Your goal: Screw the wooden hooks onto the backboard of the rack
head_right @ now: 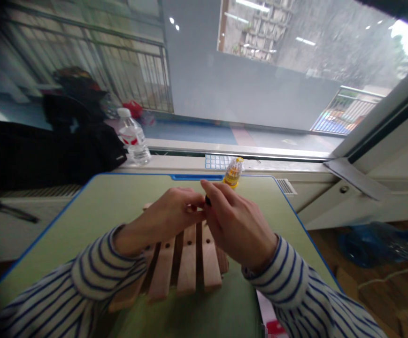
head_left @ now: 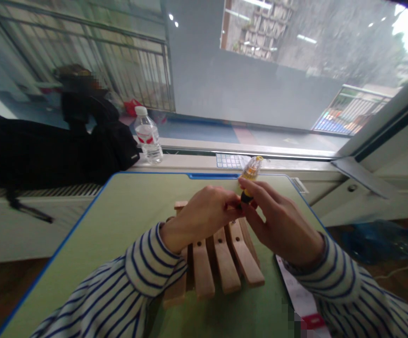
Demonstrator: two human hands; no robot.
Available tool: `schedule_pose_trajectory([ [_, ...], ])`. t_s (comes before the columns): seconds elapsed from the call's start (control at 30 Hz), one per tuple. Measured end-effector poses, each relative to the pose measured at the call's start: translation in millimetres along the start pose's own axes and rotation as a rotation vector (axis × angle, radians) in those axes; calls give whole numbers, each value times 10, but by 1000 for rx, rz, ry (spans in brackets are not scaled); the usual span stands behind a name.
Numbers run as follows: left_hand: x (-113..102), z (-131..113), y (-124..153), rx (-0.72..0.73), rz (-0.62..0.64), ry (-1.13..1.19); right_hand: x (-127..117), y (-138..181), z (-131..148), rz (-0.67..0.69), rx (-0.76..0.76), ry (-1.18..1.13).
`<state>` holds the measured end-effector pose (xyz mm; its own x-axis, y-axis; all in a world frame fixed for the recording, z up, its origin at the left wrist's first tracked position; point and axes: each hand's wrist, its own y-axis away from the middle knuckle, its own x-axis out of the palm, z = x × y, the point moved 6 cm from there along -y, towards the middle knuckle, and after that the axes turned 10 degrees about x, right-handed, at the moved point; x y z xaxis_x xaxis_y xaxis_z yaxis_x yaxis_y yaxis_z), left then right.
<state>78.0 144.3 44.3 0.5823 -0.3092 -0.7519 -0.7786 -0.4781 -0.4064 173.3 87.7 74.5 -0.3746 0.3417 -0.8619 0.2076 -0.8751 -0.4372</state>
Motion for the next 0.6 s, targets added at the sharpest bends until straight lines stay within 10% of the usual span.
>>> schedule_pose_trajectory([
  [0.6, 63, 22, -16, 30, -15, -24, 73, 0, -62, -89, -4, 59],
])
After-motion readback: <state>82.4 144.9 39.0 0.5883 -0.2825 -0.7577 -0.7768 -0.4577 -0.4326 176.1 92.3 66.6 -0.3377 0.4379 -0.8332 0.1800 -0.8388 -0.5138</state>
